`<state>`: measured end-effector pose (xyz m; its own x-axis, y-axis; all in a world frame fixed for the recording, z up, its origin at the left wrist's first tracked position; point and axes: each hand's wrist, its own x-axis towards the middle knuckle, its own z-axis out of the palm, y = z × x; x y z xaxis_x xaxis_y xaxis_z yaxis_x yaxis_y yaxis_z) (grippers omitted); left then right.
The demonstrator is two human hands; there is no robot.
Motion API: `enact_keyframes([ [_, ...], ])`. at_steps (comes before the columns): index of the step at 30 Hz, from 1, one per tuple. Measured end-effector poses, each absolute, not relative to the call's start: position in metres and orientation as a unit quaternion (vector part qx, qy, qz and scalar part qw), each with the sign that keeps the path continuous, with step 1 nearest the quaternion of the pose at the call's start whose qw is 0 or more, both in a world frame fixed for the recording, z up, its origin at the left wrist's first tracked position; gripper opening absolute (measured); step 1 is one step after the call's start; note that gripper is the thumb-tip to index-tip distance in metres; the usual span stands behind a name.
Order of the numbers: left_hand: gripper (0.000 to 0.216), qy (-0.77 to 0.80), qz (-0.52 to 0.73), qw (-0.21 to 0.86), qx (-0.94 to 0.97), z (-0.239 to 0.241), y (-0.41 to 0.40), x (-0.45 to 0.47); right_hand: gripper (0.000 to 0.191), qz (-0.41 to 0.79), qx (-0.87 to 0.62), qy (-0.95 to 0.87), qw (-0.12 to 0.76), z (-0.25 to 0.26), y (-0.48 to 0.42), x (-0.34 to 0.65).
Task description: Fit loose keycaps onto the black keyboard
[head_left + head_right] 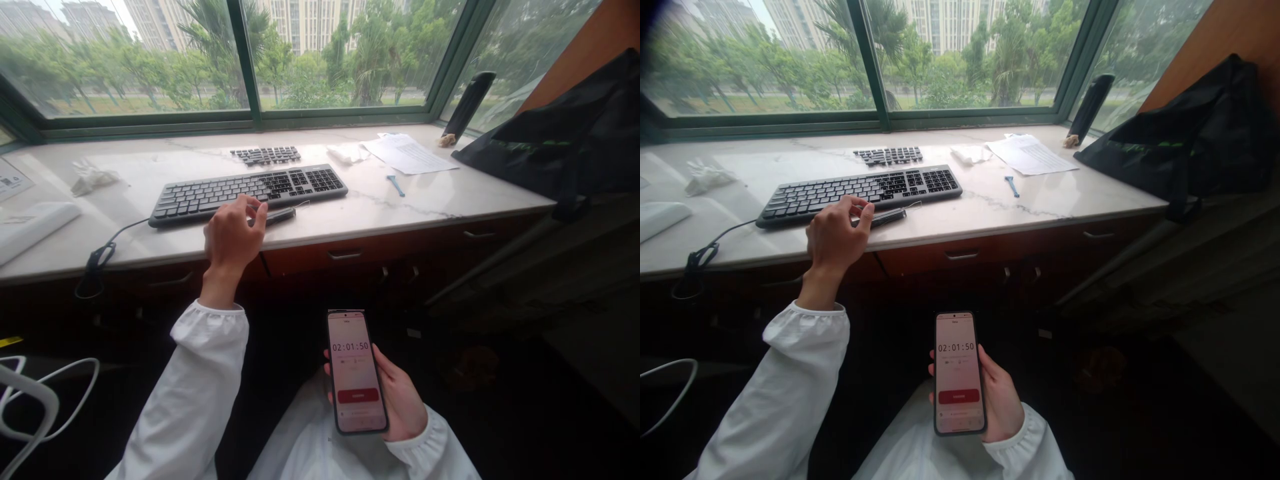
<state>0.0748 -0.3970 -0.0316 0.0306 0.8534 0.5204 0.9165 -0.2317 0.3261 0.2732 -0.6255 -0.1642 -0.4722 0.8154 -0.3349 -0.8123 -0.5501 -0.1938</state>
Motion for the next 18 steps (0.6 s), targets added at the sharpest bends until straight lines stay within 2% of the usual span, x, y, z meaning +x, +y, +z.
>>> enact_keyframes([
  [18,0.029,-0.619,-0.326,0.049,-0.713,-0.0323,-0.3959,0.0741,0.059,0.867,-0.194,-0.010,0.460,-0.1704,-0.6215,0.2747],
])
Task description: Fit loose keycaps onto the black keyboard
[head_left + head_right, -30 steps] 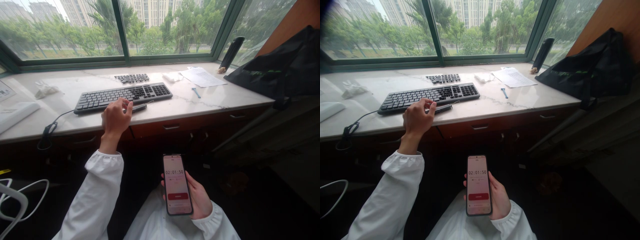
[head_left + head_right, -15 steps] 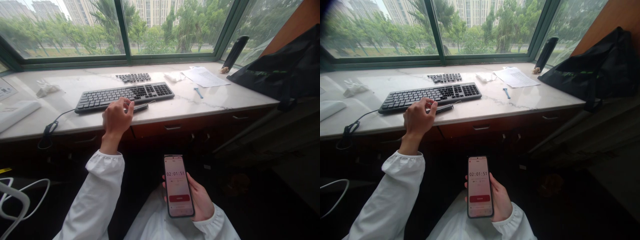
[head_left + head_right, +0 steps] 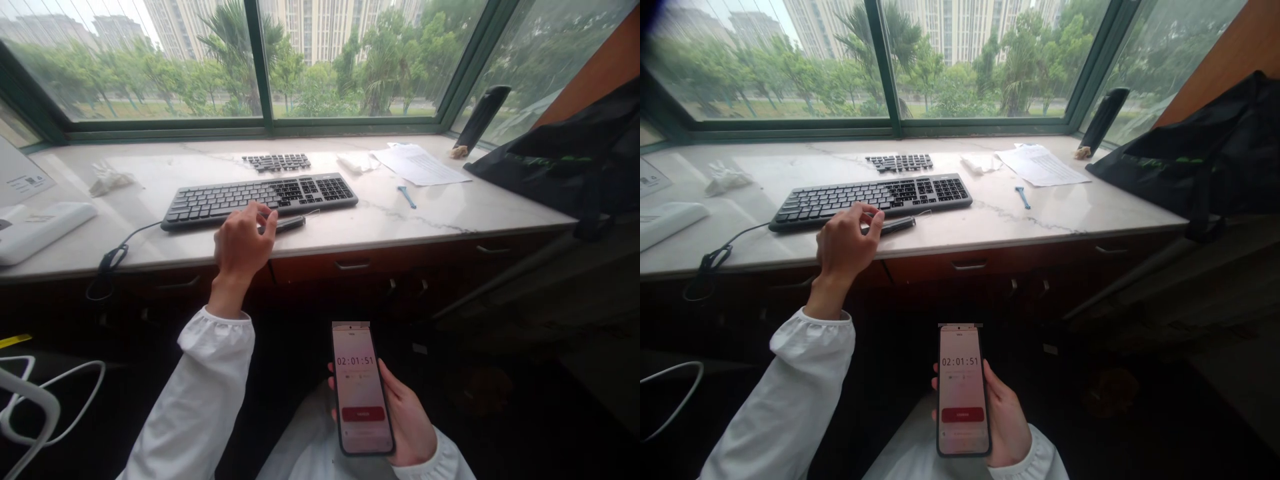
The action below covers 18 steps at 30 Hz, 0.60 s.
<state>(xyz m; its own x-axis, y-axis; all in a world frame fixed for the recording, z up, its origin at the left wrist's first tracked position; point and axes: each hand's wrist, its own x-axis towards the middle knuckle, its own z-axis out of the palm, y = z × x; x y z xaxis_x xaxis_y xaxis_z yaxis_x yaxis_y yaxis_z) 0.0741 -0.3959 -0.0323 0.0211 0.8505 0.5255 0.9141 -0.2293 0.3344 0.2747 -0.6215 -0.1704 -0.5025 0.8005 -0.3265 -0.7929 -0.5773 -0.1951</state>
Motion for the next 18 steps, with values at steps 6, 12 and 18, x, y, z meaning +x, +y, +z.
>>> enact_keyframes([
  [6,0.028,-0.620,-0.336,0.051,-0.707,-0.031,-0.396,0.073,0.061,0.782,-0.317,-0.108,0.525,-0.155,-0.620,0.304],
  [12,0.027,-0.611,-0.349,0.046,-0.709,-0.033,-0.395,0.070,0.075,0.520,-0.559,-0.168,0.624,-0.103,-0.589,0.397],
  [18,0.028,-0.599,-0.355,0.042,-0.717,-0.034,-0.394,0.066,0.046,0.333,-0.688,-0.202,0.612,-0.025,-0.516,0.491],
])
